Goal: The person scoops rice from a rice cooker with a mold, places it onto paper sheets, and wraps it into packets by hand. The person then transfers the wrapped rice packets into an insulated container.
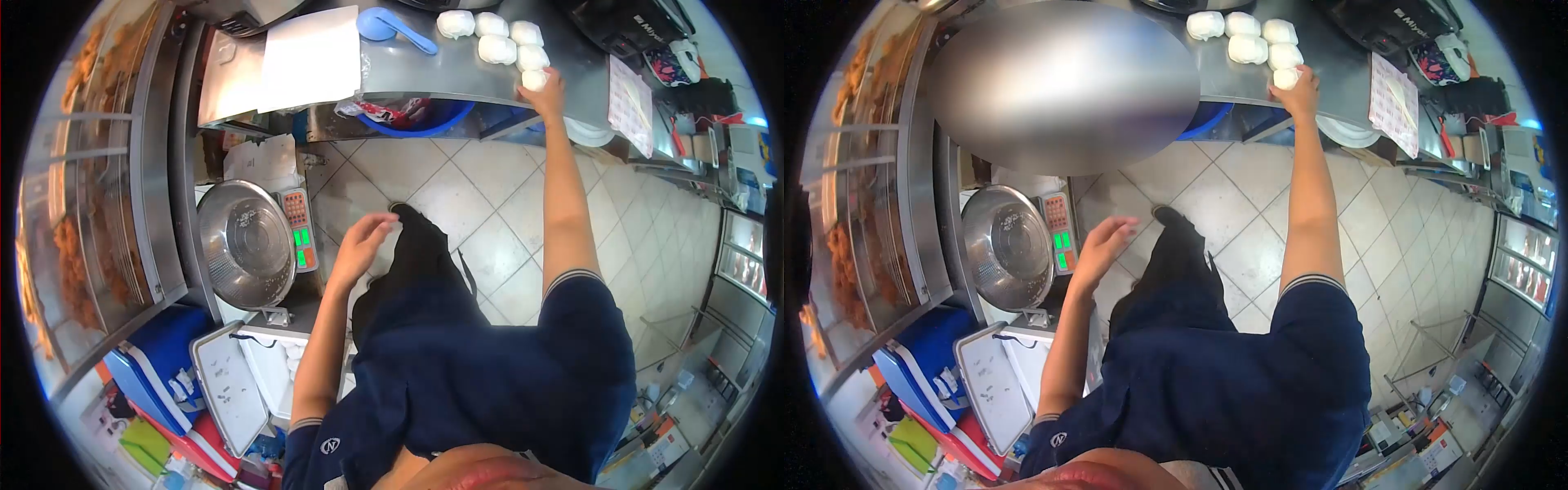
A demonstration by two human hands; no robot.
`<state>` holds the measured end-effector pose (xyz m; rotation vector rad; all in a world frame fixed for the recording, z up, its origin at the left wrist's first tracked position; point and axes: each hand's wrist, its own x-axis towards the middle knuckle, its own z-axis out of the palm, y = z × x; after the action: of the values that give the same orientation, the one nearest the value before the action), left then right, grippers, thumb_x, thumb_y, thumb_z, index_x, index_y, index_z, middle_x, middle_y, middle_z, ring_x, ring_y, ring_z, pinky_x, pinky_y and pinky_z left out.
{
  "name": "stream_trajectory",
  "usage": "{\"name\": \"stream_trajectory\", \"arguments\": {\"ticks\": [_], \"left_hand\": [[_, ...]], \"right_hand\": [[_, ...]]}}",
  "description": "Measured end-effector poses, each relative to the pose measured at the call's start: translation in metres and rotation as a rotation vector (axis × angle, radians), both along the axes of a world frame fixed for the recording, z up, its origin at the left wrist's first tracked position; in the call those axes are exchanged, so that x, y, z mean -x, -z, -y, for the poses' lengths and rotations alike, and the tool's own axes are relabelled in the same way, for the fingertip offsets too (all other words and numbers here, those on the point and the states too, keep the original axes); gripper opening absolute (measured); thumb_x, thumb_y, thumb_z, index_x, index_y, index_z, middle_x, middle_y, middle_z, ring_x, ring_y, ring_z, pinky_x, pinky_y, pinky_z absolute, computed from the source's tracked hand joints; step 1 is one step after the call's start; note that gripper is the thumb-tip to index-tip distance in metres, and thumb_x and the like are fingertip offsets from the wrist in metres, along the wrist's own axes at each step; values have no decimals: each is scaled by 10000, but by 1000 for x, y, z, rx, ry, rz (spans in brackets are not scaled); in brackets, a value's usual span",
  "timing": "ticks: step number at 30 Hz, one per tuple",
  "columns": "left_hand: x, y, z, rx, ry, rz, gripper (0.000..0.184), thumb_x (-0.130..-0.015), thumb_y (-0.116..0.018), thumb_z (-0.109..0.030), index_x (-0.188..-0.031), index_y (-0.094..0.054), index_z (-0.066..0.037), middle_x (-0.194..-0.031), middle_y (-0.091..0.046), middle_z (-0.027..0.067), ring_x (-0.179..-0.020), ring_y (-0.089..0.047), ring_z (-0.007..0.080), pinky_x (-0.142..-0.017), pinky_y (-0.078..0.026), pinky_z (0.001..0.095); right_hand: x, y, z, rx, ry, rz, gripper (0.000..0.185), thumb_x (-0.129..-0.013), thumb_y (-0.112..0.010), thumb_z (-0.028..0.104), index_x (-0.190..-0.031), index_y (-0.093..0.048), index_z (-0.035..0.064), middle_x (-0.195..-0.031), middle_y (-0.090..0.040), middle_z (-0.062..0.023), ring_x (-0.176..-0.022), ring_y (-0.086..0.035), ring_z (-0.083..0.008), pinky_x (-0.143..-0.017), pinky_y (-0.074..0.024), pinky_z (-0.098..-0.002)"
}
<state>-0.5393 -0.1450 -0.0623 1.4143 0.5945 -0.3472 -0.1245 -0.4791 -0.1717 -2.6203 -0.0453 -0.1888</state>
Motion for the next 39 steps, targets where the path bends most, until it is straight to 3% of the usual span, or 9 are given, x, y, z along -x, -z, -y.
{"name": "stream_trajectory", "arguments": {"ticks": [3,5,10,15,22,25,28,32,39], "left_hand": [[-65,10,18,77,168,75,414,-1032,-570,-327,-1354,-574,-67,-1356,-614,107,-1236,-589,242,-990,-485,397],[-108,11,33,329,-162,23,624,-1028,-521,-496,-1512,-420,-115,-1499,-483,157,-1338,-510,331,-1047,-461,510],[-165,19,26,887,-286,212,799,-993,-386,-692,-1572,-318,-146,-1514,-458,208,-1343,-513,392,-1051,-469,594],[-100,78,-8,870,-435,34,538,-977,-577,-561,-1224,-630,-86,-1132,-713,124,-1033,-705,289,-928,-566,474],[31,38,-32,874,-632,85,426,-1021,-508,-426,-1200,-627,-58,-1121,-712,121,-994,-717,259,-889,-585,430],[100,44,-30,789,-894,-46,439,-994,-495,-317,-1286,-590,-3,-1215,-686,156,-1069,-696,292,-987,-541,439],[168,46,-18,662,-1000,181,375,-994,-506,-251,-1310,-574,-60,-1203,-673,116,-1074,-684,250,-953,-558,418],[262,70,2,504,-1120,245,331,-1036,-515,-316,-1264,-591,-88,-1189,-676,87,-1068,-682,207,-893,-568,392],[457,72,67,566,-1508,146,456,-1008,-566,-473,-1197,-625,-63,-1124,-695,84,-1009,-698,211,-857,-576,385]], "right_hand": [[23,3,-7,-308,-12,-100,914,-674,-929,322,-1377,-408,60,-1228,-599,-201,-1152,-605,-297,-987,-499,-430],[77,-28,-39,-613,-58,-328,717,-739,-910,179,-1290,-464,72,-1117,-647,-101,-1016,-644,-207,-864,-551,-345],[123,-115,-95,-775,-614,-631,814,-725,-910,266,-1404,-488,113,-1344,-558,-169,-1277,-540,-288,-1076,-430,-409],[-7,-40,-91,98,-556,355,726,-776,-782,168,-1442,-501,93,-1390,-545,-195,-1287,-493,-402,-1120,-369,-497],[-58,28,-81,438,-494,-92,956,-575,-889,286,-1405,-464,75,-1413,-488,-266,-1366,-390,-479,-1172,-314,-541],[-38,9,-91,333,-590,-278,889,-578,-894,284,-1336,-506,31,-1286,-579,-256,-1218,-544,-447,-1047,-448,-512],[36,-43,-135,171,-813,-608,713,-685,-861,241,-1293,-556,29,-1147,-656,-175,-1063,-660,-328,-889,-541,-454],[208,-67,-236,-503,-1007,-1327,647,-840,-771,265,-1396,-538,28,-1242,-635,-87,-1114,-633,-192,-946,-511,-355],[586,-62,-397,-266,-1505,-1721,775,-872,-779,226,-1506,-388,14,-1371,-558,-94,-1256,-542,-193,-1055,-437,-340]]}}
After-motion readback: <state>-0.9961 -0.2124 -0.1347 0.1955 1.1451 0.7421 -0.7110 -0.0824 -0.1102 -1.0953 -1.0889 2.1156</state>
